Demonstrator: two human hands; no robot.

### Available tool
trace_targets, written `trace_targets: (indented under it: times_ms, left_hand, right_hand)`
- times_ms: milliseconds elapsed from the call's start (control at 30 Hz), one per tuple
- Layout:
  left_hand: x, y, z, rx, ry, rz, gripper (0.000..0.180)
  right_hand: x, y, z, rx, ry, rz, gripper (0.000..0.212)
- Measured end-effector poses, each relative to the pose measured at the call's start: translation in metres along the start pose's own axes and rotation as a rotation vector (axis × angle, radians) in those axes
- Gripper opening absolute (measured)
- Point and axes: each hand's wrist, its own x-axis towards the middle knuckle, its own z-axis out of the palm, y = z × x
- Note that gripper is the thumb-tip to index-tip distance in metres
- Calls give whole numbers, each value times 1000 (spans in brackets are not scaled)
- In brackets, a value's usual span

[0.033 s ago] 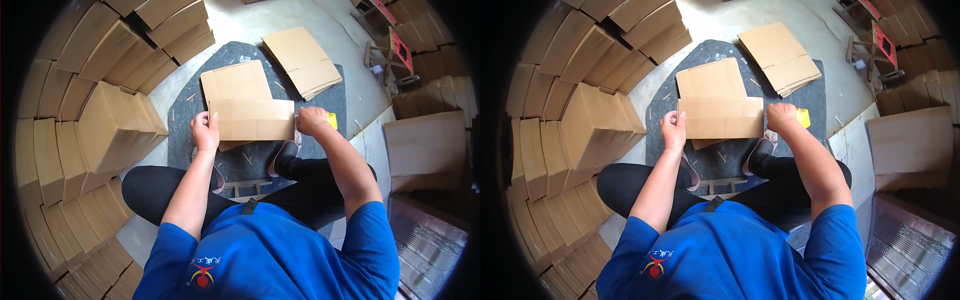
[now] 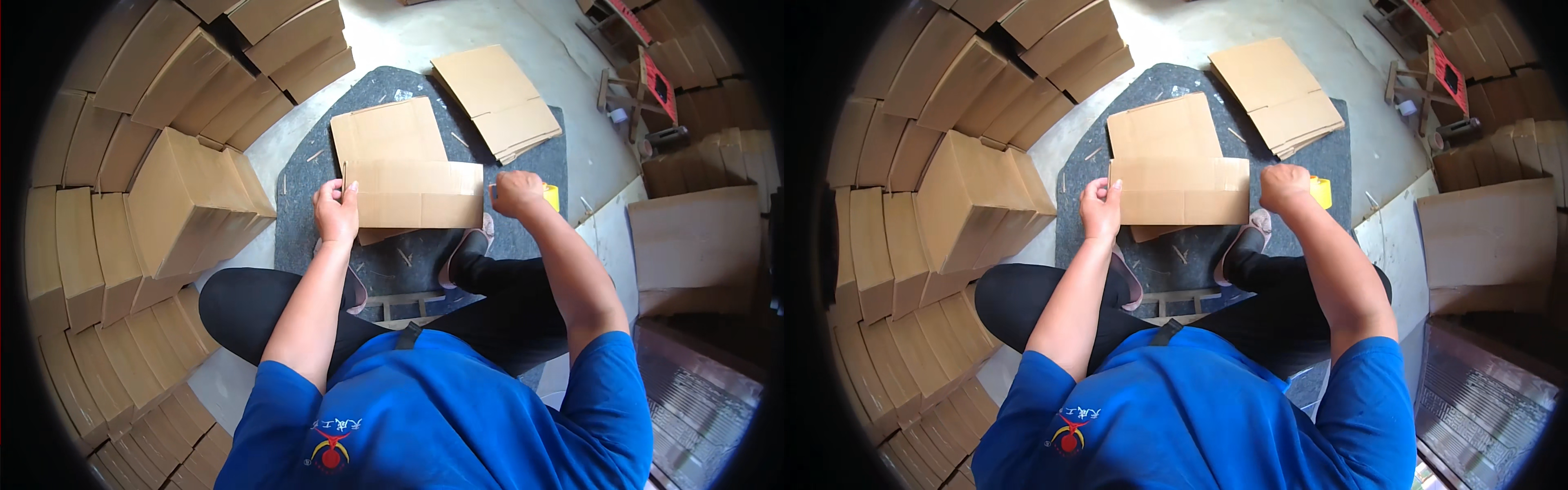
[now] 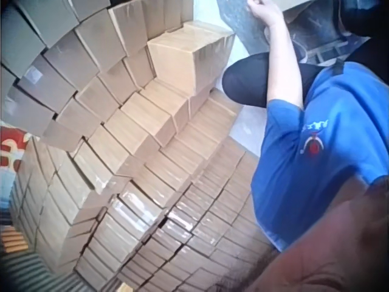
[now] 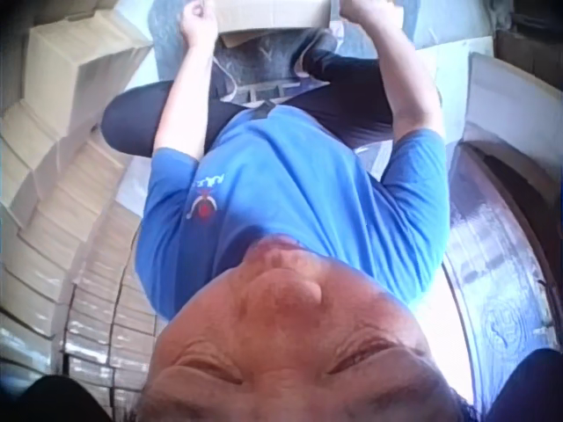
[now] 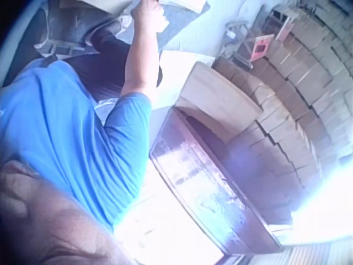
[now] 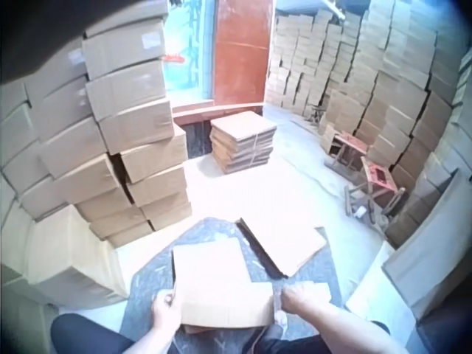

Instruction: Folding and taping cardboard boxes for packaging.

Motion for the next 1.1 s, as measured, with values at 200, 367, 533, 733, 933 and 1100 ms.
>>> trace_targets:
  times_ms: [200, 367, 533, 733, 933, 1100]
  left_hand:
    - [-20, 31, -15, -241, -37, -19, 32]
    - [-49, 81, -44, -953, -718, -587, 60]
    - [-51, 88, -61, -1170, -935, -579, 57]
    - [-54, 69, -64, -1280, -1025, -724, 48]
    - [-59, 51, -51, -1026, -795, -647, 17]
    - [-9, 31, -76, -918, -295, -559, 11]
  right_hand:
    - [-100, 4, -114, 331, 315, 64, 40]
    - [-130, -35, -110, 921, 211, -290, 46]
    - [-123, -48, -78, 997, 141, -393, 48]
    - [-113, -43, -48, 1329, 0, -404, 41]
    - [-114, -82, -59, 1055, 100, -270, 41]
    - [-108, -90, -91, 893, 136, -181, 44]
